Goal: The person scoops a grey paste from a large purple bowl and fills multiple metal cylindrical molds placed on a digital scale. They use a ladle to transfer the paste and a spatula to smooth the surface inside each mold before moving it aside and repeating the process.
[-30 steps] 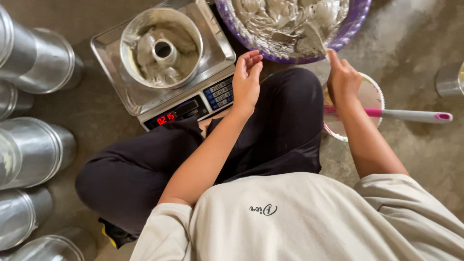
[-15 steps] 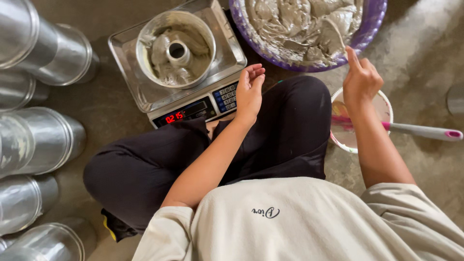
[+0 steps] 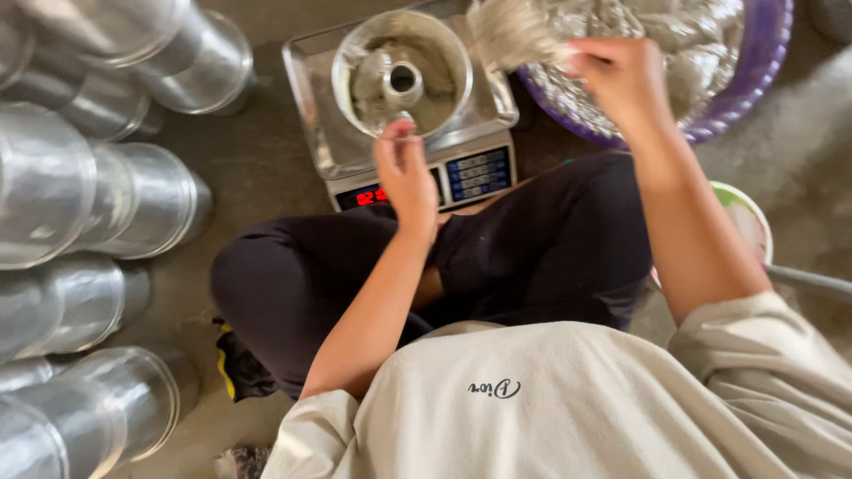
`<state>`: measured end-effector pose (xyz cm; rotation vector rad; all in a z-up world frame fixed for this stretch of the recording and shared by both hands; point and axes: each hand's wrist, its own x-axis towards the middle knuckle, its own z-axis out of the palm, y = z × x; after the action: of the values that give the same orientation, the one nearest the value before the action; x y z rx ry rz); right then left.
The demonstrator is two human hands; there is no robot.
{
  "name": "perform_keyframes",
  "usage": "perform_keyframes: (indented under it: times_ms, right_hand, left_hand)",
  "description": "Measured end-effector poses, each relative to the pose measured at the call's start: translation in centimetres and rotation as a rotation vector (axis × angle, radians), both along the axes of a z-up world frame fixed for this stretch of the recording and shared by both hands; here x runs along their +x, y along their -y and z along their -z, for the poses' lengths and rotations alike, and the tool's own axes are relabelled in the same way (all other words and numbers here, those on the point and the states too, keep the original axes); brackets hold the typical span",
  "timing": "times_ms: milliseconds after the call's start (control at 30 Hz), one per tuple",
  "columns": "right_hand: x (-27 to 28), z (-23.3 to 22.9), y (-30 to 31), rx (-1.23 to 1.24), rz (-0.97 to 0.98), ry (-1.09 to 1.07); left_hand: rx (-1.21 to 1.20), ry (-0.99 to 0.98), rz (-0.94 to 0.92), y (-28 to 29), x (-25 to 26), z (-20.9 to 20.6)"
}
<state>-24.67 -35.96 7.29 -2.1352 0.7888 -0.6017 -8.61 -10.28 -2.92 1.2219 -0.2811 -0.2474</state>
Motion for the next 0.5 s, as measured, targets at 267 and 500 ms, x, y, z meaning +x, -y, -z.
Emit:
perform_keyframes:
  times_ms: [267, 500]
  right_hand:
    - [20.4, -0.5, -8.8, -0.740, -0.526, -0.514]
    - [26.5, -0.3, -9.2, -0.813, -0.541, -0.654]
  left_hand:
    - [0.070, -0.379, 0.011, -1.5, 10.8, 4.3]
    - [0.135, -0.381, 0.136, -1.9, 11.9, 4.3]
